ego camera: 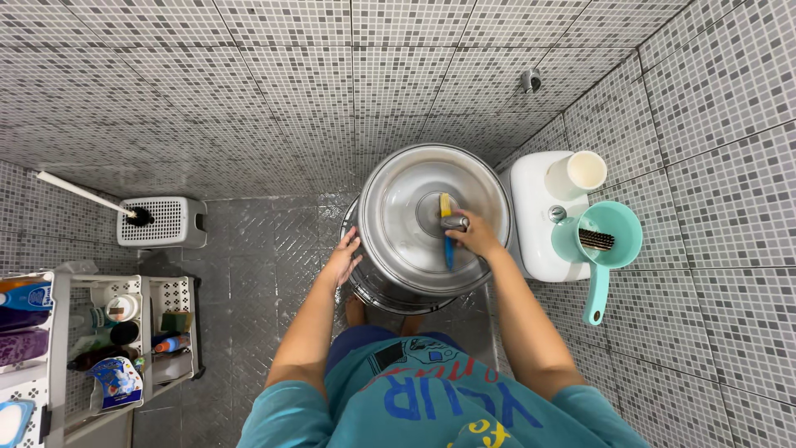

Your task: The person cleans a large metal bucket in a bathroom by scrubbing the exterior with a sponge and rinsing it using a hand-held shower head.

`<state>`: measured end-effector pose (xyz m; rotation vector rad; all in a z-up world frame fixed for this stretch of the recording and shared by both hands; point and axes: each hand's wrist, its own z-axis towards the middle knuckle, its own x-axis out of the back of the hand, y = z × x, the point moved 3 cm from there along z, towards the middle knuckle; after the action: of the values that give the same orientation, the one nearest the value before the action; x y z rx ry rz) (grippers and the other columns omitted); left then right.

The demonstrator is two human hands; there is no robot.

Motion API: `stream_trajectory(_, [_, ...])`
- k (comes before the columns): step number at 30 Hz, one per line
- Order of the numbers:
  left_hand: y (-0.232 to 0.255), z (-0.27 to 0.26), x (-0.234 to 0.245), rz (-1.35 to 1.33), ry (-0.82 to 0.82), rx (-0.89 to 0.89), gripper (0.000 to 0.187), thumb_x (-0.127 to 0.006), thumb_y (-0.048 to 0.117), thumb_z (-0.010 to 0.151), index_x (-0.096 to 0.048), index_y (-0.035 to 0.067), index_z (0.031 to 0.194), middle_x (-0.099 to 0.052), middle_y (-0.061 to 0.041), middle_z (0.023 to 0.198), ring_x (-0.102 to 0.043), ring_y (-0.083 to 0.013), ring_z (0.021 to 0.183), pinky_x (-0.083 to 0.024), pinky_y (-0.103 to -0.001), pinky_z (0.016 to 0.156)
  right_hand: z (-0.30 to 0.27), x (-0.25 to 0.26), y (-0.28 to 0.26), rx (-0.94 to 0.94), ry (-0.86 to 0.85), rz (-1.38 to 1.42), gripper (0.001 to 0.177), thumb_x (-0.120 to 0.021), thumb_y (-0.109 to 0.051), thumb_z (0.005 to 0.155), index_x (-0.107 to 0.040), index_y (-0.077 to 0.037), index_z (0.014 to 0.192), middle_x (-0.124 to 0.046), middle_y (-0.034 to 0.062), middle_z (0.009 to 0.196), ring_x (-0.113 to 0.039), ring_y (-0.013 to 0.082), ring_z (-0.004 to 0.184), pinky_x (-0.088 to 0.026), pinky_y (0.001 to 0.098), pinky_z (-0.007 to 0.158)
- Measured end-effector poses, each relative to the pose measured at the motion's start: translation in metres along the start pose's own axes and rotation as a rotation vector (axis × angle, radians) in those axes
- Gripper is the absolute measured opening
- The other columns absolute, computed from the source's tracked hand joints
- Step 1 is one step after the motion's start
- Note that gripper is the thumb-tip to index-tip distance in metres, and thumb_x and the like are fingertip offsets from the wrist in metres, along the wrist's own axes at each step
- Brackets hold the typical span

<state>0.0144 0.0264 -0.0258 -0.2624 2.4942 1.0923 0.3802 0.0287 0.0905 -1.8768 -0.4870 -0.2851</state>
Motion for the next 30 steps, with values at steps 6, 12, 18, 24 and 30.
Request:
stream_trajectory(6, [-0.002,0.001,0.002,-0.011,0.007,0.007,0.068,-0.058,0.029,0.1,-0.029,0.024,0.161,-0.022,-0.003,0.17,-0.023,-0.0196,0.154,-0.027,-0.048,0.121,-0.007,0.029,0.013,0.167,0.273,-0.151,0.043,-0.082,-0.011,0.082,-0.068,-0.001,0.121,-0.074,0.0084,0.092,-0.069,0.0127,0.076,-0.055,0.0269,0.068])
stream_trajectory(12, [-0.001,0.0,0.0,-0.001,0.029,0.023,0.066,-0.058,0.03,0.1,-0.032,0.026,0.16,-0.027,-0.003,0.169,-0.023,-0.0191,0.154,-0.027,-0.046,0.121,-0.02,0.028,-0.041,0.241,0.282,-0.066,0.057,-0.066,0.0,0.08,-0.066,-0.011,0.136,-0.067,0.01,0.094,-0.06,0.0127,0.08,-0.05,0.0271,0.071])
stream_trajectory(18, [0.0,-0.001,-0.001,0.005,0.025,0.015,0.063,-0.056,0.029,0.102,-0.032,0.025,0.16,-0.026,-0.004,0.169,-0.02,-0.021,0.155,-0.026,-0.048,0.122,-0.022,0.028,-0.052,0.11,0.233,-0.026,0.045,-0.065,-0.001,0.081,-0.069,-0.012,0.125,-0.068,0.0035,0.086,-0.058,0.0094,0.069,-0.049,0.0264,0.064])
stream_trajectory(24, [0.0,-0.001,-0.003,-0.017,0.021,0.016,0.064,-0.056,0.028,0.102,-0.031,0.024,0.161,-0.023,-0.004,0.169,-0.018,-0.021,0.156,-0.025,-0.049,0.123,-0.019,0.03,-0.031,0.247,0.348,-0.069,0.045,-0.068,-0.001,0.079,-0.069,-0.011,0.123,-0.071,0.003,0.095,-0.064,0.0085,0.081,-0.052,0.0272,0.075])
stream_trajectory(30, [0.002,-0.002,-0.003,-0.002,0.023,0.008,0.064,-0.056,0.029,0.102,-0.03,0.024,0.16,-0.02,-0.002,0.17,-0.016,-0.0219,0.157,-0.025,-0.05,0.123,-0.02,0.028,-0.022,0.147,0.357,-0.088,0.047,-0.07,-0.003,0.079,-0.069,-0.012,0.125,-0.066,0.0026,0.085,-0.062,0.0127,0.076,-0.051,0.0291,0.073])
